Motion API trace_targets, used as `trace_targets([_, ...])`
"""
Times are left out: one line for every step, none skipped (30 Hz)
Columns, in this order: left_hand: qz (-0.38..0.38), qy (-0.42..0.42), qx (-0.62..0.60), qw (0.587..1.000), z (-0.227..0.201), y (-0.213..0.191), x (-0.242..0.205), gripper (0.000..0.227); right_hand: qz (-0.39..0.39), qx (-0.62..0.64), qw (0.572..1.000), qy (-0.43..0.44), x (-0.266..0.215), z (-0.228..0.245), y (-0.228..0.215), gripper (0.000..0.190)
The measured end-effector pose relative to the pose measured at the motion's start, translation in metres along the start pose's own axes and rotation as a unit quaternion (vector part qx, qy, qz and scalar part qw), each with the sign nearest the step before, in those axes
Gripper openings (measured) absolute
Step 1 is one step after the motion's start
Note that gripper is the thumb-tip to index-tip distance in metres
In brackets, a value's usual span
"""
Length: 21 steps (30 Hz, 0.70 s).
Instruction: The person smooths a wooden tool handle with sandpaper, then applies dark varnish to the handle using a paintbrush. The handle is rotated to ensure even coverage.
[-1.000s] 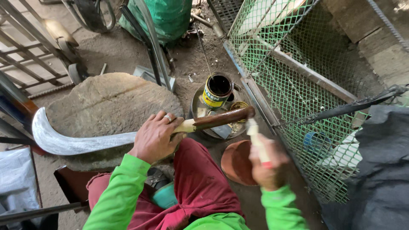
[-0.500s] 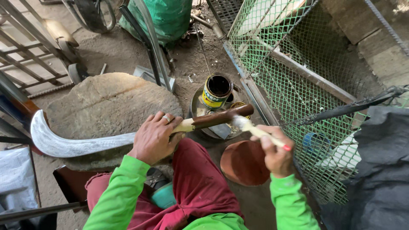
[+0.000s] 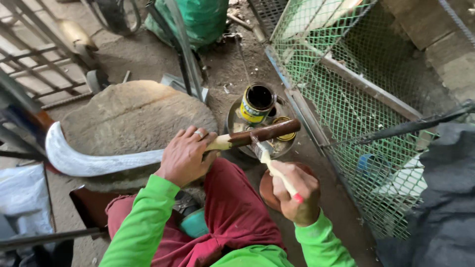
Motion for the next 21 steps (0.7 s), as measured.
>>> trace_targets([0.004, -0.003, -0.001, 1.0, 0.0, 0.001, -0.001, 0.047, 0.001, 0.02, 1.0, 0.022, -0.003, -0.001, 0.001, 0.022])
trace_targets([0.006, -0.001, -0.001, 1.0, 0.001, 0.001, 0.0, 0.047, 0.0, 0.088, 0.994, 0.061, -0.004, -0.008, 0.0, 0.024])
trace_targets([0.003, -0.001, -0.004, 1.0, 0.002, 0.001, 0.0, 0.047, 0.0, 0.155, 0.983, 0.1, -0.005, -0.015, -0.004, 0.026])
trace_targets([-0.002, 0.0, -0.008, 1.0, 0.002, 0.001, 0.0, 0.046, 0.0, 0.221, 0.966, 0.137, -0.005, -0.024, -0.009, 0.028])
trace_targets([-0.007, 0.0, -0.013, 1.0, 0.002, 0.001, 0.0, 0.046, -0.01, 0.171, 0.976, 0.135, -0.005, -0.031, -0.017, 0.027])
trace_targets([-0.01, 0.007, -0.01, 1.0, 0.003, 0.002, 0.0, 0.05, -0.019, 0.122, 0.984, 0.131, -0.005, -0.037, -0.023, 0.026])
trace_targets([-0.014, 0.013, -0.008, 1.0, 0.003, 0.002, 0.0, 0.053, -0.027, 0.072, 0.989, 0.128, -0.006, -0.043, -0.029, 0.026])
trace_targets([-0.015, 0.02, -0.005, 1.0, 0.004, 0.002, -0.002, 0.057, -0.037, 0.059, 0.99, 0.123, -0.01, -0.044, -0.033, 0.025])
trace_targets([-0.021, 0.021, -0.008, 1.0, 0.004, 0.002, -0.004, 0.059, -0.046, 0.045, 0.991, 0.119, -0.015, -0.042, -0.037, 0.025])
trace_targets([-0.03, 0.024, -0.006, 0.999, 0.005, 0.0, -0.005, 0.061, -0.058, 0.034, 0.992, 0.111, -0.016, -0.042, -0.038, 0.025])
trace_targets([-0.039, 0.026, -0.005, 0.999, 0.004, -0.001, -0.007, 0.063, -0.065, 0.021, 0.992, 0.105, -0.016, -0.042, -0.039, 0.024])
trace_targets([-0.039, 0.034, 0.0, 0.999, 0.003, -0.001, -0.01, 0.061, -0.073, 0.005, 0.992, 0.104, -0.018, -0.04, -0.041, 0.023])
trace_targets([-0.039, 0.043, 0.004, 0.998, 0.003, -0.001, -0.015, 0.059, -0.081, -0.011, 0.991, 0.103, -0.019, -0.037, -0.041, 0.022])
trace_targets([-0.041, 0.054, 0.011, 0.998, 0.004, -0.002, -0.016, 0.057, -0.077, -0.025, 0.993, 0.087, -0.018, -0.035, -0.039, 0.021])
trace_targets([-0.045, 0.048, 0.029, 0.997, 0.006, -0.001, -0.015, 0.055, -0.073, -0.04, 0.994, 0.072, -0.015, -0.033, -0.035, 0.021])
trace_targets([-0.047, 0.037, 0.043, 0.997, 0.005, 0.001, -0.019, 0.054, -0.062, -0.054, 0.995, 0.059, -0.015, -0.03, -0.033, 0.021])
trace_targets([-0.049, 0.026, 0.058, 0.997, 0.005, 0.004, -0.022, 0.052, -0.057, -0.051, 0.995, 0.064, -0.015, -0.028, -0.03, 0.022])
trace_targets([-0.049, 0.018, 0.068, 0.996, 0.005, 0.007, -0.025, 0.052, -0.051, -0.048, 0.995, 0.065, -0.012, -0.029, -0.028, 0.023])
trace_targets([-0.049, 0.011, 0.078, 0.996, 0.004, 0.01, -0.028, 0.053, -0.044, -0.045, 0.996, 0.065, -0.009, -0.029, -0.026, 0.023])
trace_targets([-0.052, 0.005, 0.091, 0.995, 0.006, 0.01, -0.028, 0.053, -0.048, -0.048, 0.996, 0.062, -0.003, -0.03, -0.024, 0.023])
trace_targets([-0.065, 0.009, 0.101, 0.993, 0.008, 0.009, -0.028, 0.053, -0.053, -0.051, 0.996, 0.058, 0.001, -0.031, -0.024, 0.023])
Point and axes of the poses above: each hand's wrist, its own x-axis towards the middle knuckle, its own y-axis out of the palm, z = x × y, the point moved 3 cm from there along x, towards the middle knuckle, and after that the axes turned 2 degrees about x, right-handed, at the moved point
